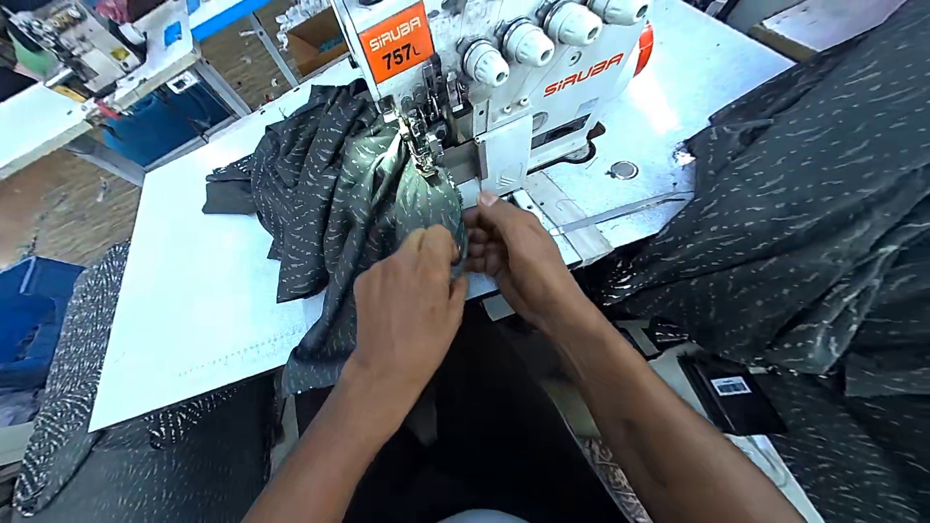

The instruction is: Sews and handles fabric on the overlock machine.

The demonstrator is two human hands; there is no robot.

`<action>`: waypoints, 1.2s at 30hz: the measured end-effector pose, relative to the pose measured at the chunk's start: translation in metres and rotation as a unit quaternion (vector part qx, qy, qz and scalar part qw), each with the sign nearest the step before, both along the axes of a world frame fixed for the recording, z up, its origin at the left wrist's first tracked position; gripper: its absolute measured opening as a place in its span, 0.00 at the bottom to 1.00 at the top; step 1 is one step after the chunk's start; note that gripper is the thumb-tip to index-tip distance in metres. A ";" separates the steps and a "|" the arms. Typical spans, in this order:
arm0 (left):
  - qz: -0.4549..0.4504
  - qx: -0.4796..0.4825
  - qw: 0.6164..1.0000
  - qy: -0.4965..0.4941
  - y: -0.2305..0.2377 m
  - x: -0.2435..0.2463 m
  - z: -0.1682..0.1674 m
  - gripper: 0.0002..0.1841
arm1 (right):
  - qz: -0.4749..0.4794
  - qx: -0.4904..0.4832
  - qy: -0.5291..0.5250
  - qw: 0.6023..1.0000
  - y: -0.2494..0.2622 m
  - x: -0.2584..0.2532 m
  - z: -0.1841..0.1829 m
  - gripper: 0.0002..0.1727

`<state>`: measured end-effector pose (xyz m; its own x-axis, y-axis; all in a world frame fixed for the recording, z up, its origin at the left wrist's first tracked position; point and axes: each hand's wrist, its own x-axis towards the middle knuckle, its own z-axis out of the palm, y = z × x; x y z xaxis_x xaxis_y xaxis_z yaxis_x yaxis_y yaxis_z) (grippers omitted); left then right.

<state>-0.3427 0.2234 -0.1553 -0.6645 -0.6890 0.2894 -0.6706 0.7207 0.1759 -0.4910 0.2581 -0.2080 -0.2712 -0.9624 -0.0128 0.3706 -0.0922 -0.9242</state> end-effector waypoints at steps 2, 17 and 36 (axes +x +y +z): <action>-0.027 -0.008 1.000 -0.014 0.009 0.005 -0.011 0.07 | 0.004 0.012 0.016 1.000 -0.004 0.000 0.001 0.27; 0.122 0.138 0.975 0.127 -0.088 0.106 -0.009 0.15 | 0.098 -0.013 -0.057 0.993 0.021 0.005 -0.014 0.10; -0.081 0.025 0.996 0.038 -0.080 0.030 0.023 0.17 | 0.063 -0.003 -0.089 0.994 0.034 0.018 -0.017 0.12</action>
